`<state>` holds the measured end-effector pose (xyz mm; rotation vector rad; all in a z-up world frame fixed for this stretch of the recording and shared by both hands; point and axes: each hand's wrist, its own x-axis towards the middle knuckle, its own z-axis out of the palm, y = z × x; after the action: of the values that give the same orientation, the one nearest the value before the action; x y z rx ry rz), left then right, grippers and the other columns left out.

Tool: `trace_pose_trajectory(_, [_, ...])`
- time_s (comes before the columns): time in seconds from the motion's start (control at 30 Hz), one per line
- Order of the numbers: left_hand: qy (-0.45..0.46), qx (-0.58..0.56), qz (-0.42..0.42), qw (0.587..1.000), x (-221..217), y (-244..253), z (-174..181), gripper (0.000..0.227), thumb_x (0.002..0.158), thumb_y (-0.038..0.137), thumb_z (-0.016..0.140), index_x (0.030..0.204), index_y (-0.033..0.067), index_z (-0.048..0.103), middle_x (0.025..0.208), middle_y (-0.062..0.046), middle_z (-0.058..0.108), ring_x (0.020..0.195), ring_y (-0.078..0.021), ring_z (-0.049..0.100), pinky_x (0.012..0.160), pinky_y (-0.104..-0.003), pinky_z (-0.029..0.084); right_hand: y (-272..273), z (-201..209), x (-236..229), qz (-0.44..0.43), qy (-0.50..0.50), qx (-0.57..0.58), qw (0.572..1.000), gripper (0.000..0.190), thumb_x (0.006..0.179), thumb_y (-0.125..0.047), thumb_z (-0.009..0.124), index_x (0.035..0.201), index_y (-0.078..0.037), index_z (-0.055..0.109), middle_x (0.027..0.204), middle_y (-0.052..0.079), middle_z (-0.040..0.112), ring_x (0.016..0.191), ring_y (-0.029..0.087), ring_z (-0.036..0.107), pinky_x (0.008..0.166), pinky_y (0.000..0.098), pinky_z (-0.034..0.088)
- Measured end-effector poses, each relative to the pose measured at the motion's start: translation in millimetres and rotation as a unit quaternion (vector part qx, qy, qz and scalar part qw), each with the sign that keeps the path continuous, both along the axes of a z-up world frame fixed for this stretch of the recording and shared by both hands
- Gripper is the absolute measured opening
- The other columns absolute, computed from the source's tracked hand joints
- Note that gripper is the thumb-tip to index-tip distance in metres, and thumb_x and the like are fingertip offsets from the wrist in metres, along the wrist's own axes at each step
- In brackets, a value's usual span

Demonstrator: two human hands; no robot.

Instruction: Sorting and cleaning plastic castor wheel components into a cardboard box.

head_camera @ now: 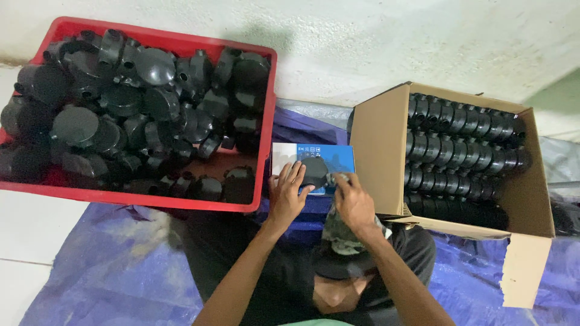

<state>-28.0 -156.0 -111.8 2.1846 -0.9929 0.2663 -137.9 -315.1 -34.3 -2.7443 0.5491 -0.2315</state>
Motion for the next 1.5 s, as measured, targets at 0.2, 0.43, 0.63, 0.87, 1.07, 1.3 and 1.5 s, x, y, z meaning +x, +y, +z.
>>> trace_pose_trajectory(0.2, [0.006,0.010,0.008,1.000,-2.2,-0.6,-1.6,0.065,0.092,0.039,0.072,0.143,0.0010,0.057,0.151,-0.015,0.054,0.141,-0.0323,0.044,0.103,-0.053,0.034,15.8,12.6,15.8,0.112,-0.092,-0.071,0.987,0.047,0.087,-0.010,0.068,0.134,-0.012,0.062,0.125,0.016,0.063,0.099,0.038,0.071,0.080,0.0456,0.061])
trace_pose_trajectory(0.43, [0.019,0.004,0.007,1.000,-0.3,-2.4,-2.6,0.065,0.090,0.039,0.073,0.142,0.0016,0.058,0.151,-0.014,0.054,0.141,-0.0311,0.045,0.103,-0.052,0.035,17.4,-24.2,26.0,0.122,-0.095,-0.113,0.981,0.045,0.088,-0.012,0.069,0.132,-0.013,0.062,0.126,0.014,0.064,0.092,0.037,0.069,0.075,0.0453,0.061])
trace_pose_trajectory(0.63, [0.027,0.017,0.006,0.999,0.4,-4.4,-5.5,0.064,0.091,0.039,0.073,0.141,0.0029,0.058,0.152,-0.013,0.054,0.141,-0.0305,0.044,0.101,-0.051,0.036,-14.8,-23.4,46.4,0.039,-0.008,-0.073,0.997,0.035,0.092,-0.016,0.064,0.127,-0.017,0.065,0.125,0.015,0.062,0.099,0.038,0.071,0.078,0.0486,0.061])
trace_pose_trajectory(0.87, [0.031,0.019,0.008,0.999,-2.5,-1.3,-5.0,0.065,0.091,0.039,0.073,0.143,0.0029,0.057,0.152,-0.014,0.053,0.140,-0.0316,0.044,0.102,-0.053,0.035,-5.3,23.9,35.1,-0.020,0.034,-0.016,0.999,0.041,0.098,-0.024,0.061,0.138,-0.015,0.055,0.129,0.018,0.060,0.097,0.044,0.069,0.077,0.0527,0.060])
trace_pose_trajectory(1.07, [0.022,0.007,0.009,1.000,-2.5,-1.1,-4.5,0.065,0.091,0.037,0.073,0.144,0.0034,0.056,0.153,-0.013,0.052,0.142,-0.0313,0.044,0.104,-0.053,0.035,16.2,-18.8,21.3,0.115,-0.043,-0.086,0.989,0.043,0.095,-0.017,0.062,0.136,-0.007,0.056,0.137,0.017,0.061,0.094,0.041,0.071,0.078,0.0490,0.061])
trace_pose_trajectory(1.3, [0.025,0.003,0.007,1.000,-1.9,-1.4,-7.6,0.065,0.092,0.037,0.074,0.145,0.0038,0.055,0.154,-0.012,0.052,0.142,-0.0302,0.044,0.106,-0.051,0.034,11.8,-10.1,38.0,0.113,-0.018,-0.076,0.991,0.044,0.089,-0.010,0.064,0.132,-0.009,0.063,0.132,0.017,0.064,0.098,0.042,0.071,0.077,0.0478,0.061])
trace_pose_trajectory(1.5, [0.032,0.024,0.014,0.999,0.8,-5.1,-12.8,0.067,0.089,0.038,0.075,0.143,0.0046,0.056,0.153,-0.011,0.051,0.141,-0.0293,0.044,0.104,-0.051,0.033,-20.6,-10.9,62.6,0.024,0.065,0.014,0.997,0.030,0.100,-0.018,0.058,0.129,-0.014,0.066,0.126,0.017,0.066,0.101,0.042,0.071,0.084,0.0523,0.059])
